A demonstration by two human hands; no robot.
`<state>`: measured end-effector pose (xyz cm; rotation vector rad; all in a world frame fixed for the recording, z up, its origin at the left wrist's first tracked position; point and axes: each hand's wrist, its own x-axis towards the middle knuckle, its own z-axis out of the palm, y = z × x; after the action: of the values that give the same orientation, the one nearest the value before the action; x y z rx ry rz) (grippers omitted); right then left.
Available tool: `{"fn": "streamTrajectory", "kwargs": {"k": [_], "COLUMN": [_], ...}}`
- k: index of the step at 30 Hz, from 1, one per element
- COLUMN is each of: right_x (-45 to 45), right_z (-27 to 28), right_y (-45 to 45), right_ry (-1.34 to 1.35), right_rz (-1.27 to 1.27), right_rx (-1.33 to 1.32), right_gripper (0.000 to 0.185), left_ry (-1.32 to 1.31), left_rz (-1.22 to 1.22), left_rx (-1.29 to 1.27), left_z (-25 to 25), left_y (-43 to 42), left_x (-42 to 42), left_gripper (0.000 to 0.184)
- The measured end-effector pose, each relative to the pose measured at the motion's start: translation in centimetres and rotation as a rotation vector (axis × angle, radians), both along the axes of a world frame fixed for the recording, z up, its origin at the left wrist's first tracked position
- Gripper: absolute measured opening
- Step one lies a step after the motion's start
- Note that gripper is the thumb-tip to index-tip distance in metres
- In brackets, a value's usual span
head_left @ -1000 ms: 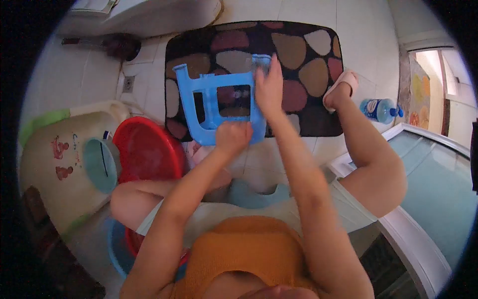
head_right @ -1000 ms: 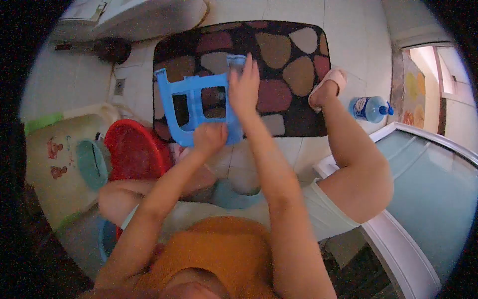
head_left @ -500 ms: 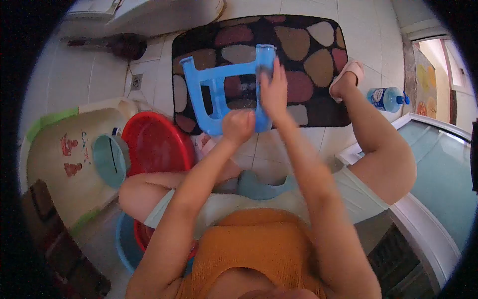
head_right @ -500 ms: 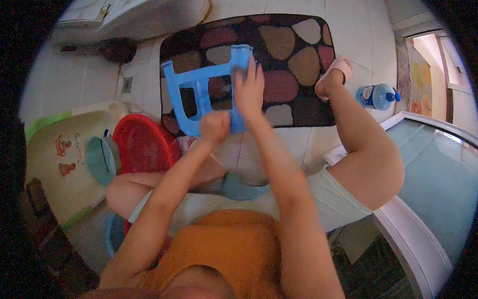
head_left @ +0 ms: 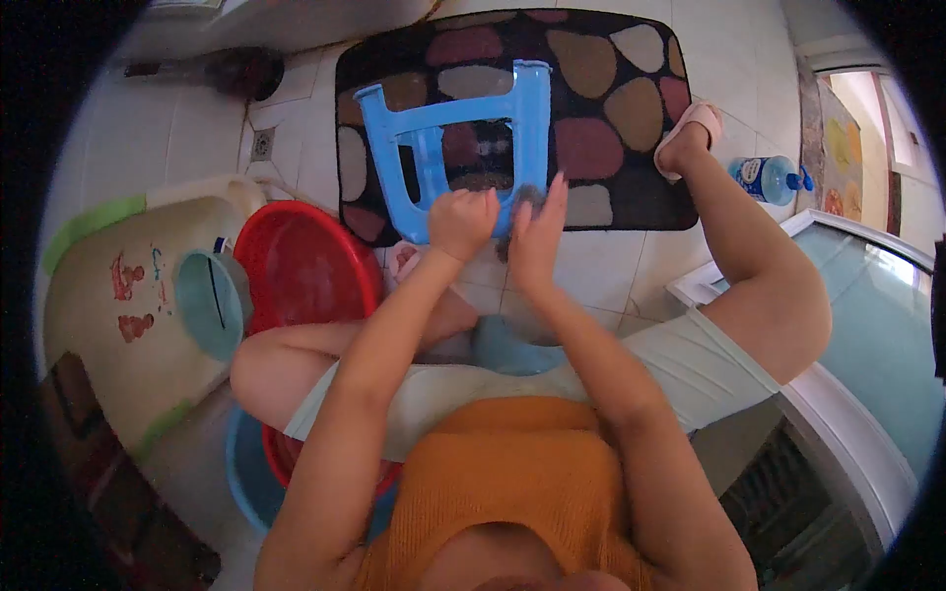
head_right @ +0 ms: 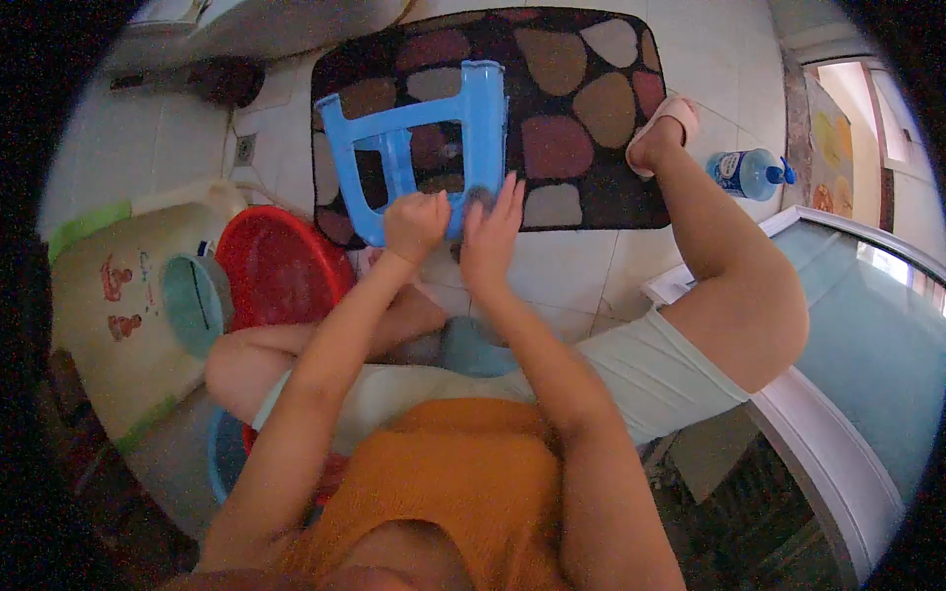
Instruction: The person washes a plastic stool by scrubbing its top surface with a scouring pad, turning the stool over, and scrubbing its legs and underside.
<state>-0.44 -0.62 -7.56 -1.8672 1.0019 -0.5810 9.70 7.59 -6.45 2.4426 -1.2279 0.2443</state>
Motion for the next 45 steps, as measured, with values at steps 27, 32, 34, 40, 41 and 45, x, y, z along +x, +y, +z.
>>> {"fn": "streamTrajectory", "kwargs": {"k": [27, 32, 34, 40, 41, 45], "right_x": [7.5, 15.2, 12.4, 11.0, 13.9, 13.8], "right_z": [1.0, 3.4, 1.8, 3.5, 3.7, 3.3], "right_y": [-8.1, -13.0, -11.7, -11.1, -13.1, -12.8], "right_ry": [0.194, 0.264, 0.152, 0.257, 0.261, 0.149], "right_rz": [0.179, 0.2, 0.187, 0.222, 0.236, 0.196], "right_rx": [-0.171, -0.113, -0.121, -0.004, -0.054, -0.074], "right_gripper": [0.066, 0.067, 0.068, 0.068, 0.069, 0.068], "left_ry": [0.101, 0.068, 0.101, 0.058, 0.064, 0.074], "left_rz": [0.021, 0.024, 0.036, 0.019, 0.017, 0.051], "left_rx": [0.038, 0.074, 0.102, 0.019, -0.015, 0.068], "left_z": [0.8, 0.3, 0.1, 0.7, 0.7, 0.5], "left_y": [-0.6, -1.0, -0.6, -0.7, -1.0, -0.9], "left_x": [-1.0, -0.5, -0.8, -1.0, -0.7, -0.8], "left_gripper": [0.033, 0.033, 0.033, 0.033, 0.034, 0.035]}}
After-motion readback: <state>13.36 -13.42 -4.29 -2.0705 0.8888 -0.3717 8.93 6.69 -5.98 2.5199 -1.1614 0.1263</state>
